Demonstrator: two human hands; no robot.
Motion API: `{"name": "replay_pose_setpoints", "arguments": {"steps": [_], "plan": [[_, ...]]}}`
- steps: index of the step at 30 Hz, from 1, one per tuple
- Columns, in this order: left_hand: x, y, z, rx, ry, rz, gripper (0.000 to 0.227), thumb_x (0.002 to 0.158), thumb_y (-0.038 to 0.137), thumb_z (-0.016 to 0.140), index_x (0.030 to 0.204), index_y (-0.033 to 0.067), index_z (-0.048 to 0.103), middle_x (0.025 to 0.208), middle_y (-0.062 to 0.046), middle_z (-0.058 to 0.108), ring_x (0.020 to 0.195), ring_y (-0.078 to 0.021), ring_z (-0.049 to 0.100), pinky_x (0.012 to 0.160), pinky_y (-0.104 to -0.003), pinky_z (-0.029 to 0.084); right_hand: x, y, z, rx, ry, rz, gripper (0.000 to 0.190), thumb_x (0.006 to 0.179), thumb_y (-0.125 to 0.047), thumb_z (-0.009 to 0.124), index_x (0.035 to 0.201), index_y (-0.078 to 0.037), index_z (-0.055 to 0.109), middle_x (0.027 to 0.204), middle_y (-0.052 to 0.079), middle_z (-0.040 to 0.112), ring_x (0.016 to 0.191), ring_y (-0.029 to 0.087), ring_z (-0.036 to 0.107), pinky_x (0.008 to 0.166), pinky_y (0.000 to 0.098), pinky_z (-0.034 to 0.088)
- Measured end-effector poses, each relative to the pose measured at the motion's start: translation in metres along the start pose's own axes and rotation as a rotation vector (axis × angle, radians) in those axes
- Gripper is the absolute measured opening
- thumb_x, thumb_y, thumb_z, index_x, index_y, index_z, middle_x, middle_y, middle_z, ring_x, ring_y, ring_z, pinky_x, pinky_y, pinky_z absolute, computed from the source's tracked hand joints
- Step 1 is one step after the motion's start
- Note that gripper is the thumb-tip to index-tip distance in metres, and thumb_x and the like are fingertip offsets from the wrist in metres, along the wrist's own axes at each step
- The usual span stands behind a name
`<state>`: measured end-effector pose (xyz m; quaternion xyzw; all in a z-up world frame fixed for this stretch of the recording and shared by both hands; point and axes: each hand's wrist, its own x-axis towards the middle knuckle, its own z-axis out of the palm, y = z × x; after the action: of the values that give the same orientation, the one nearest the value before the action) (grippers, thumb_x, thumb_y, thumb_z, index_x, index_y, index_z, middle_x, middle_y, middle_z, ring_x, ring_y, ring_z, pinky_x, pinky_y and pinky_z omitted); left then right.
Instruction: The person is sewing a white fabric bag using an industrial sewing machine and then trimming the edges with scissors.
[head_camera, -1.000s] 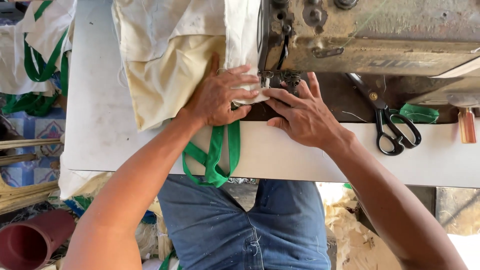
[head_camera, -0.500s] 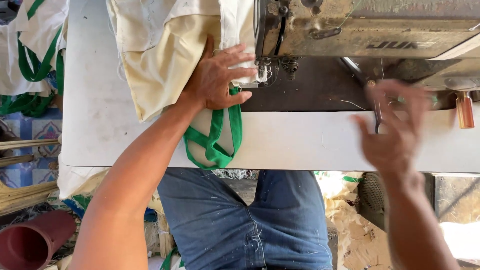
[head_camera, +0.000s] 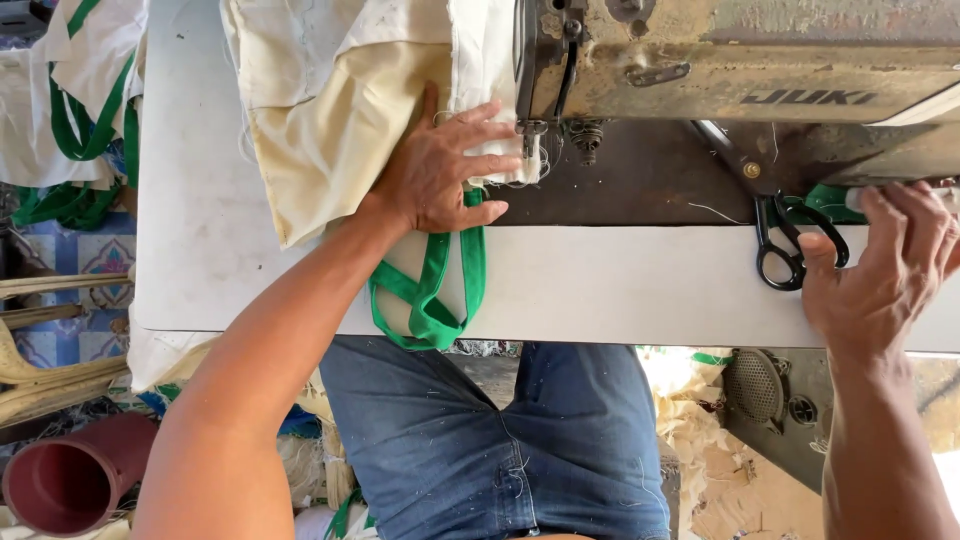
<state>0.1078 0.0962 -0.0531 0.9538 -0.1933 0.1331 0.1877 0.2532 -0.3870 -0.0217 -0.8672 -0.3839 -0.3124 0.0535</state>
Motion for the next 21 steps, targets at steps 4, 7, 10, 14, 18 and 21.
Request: {"name": "replay_pose_setpoints", "arguments": {"steps": [4,7,10,14,18,21], "plan": [[0.0,0.002,-0.003,-0.015,-0.009,-0.003,0.053,0.094,0.058,0.054,0.13,0.0249,0.075,0.143,-0.008,0.065,0.143,-0.0347,0.05,0.11,-0.085,0.004,0.026,-0.026,-0.024,0.013,0.007,0.012,0.082,0.115,-0.059,0.033,0.141,0.015,0.058,0.139,0.033,0.053,0.12,0.048,0.058,0.094,0.0566,0.047],[0.003,-0.006,0.003,-0.027,0.029,-0.016,0.05,0.093,0.057,0.057,0.125,0.025,0.077,0.144,-0.007,0.065,0.143,-0.0335,0.05,0.111,-0.083,0.001,0.032,-0.031,-0.032,0.056,0.021,-0.015,0.08,0.117,-0.057,0.036,0.137,0.017,0.058,0.135,0.036,0.053,0.131,0.054,0.051,0.102,0.0637,0.041],[0.006,-0.018,0.01,-0.03,0.075,-0.005,0.046,0.093,0.055,0.06,0.123,0.0259,0.078,0.143,-0.009,0.067,0.141,-0.0347,0.055,0.113,-0.08,-0.003,0.032,-0.027,-0.027,0.041,0.04,-0.035,0.082,0.116,-0.059,0.034,0.135,0.017,0.058,0.132,0.036,0.054,0.127,0.051,0.052,0.105,0.0627,0.041],[0.01,-0.017,0.006,-0.023,0.118,0.008,0.041,0.09,0.047,0.061,0.117,0.0234,0.081,0.139,-0.01,0.067,0.136,-0.0333,0.056,0.096,-0.058,0.053,0.029,-0.024,-0.026,0.067,0.033,-0.026,0.083,0.116,-0.059,0.037,0.135,0.018,0.06,0.133,0.036,0.053,0.128,0.051,0.05,0.107,0.0626,0.035],[0.011,-0.019,0.007,-0.038,0.077,-0.029,0.041,0.093,0.05,0.06,0.12,0.0256,0.08,0.143,-0.01,0.066,0.14,-0.0338,0.054,0.112,-0.08,0.002,0.03,-0.028,-0.029,0.077,0.029,-0.008,0.082,0.116,-0.06,0.034,0.137,0.016,0.056,0.132,0.036,0.052,0.129,0.052,0.049,0.105,0.0644,0.038],[0.016,-0.021,0.004,-0.022,0.102,-0.032,0.041,0.091,0.047,0.06,0.118,0.0244,0.081,0.14,-0.012,0.067,0.137,-0.0345,0.055,0.106,-0.068,0.026,0.023,-0.024,-0.026,0.106,0.03,0.012,0.086,0.118,-0.062,0.034,0.137,0.018,0.059,0.133,0.038,0.053,0.131,0.055,0.049,0.109,0.0663,0.03]]}}
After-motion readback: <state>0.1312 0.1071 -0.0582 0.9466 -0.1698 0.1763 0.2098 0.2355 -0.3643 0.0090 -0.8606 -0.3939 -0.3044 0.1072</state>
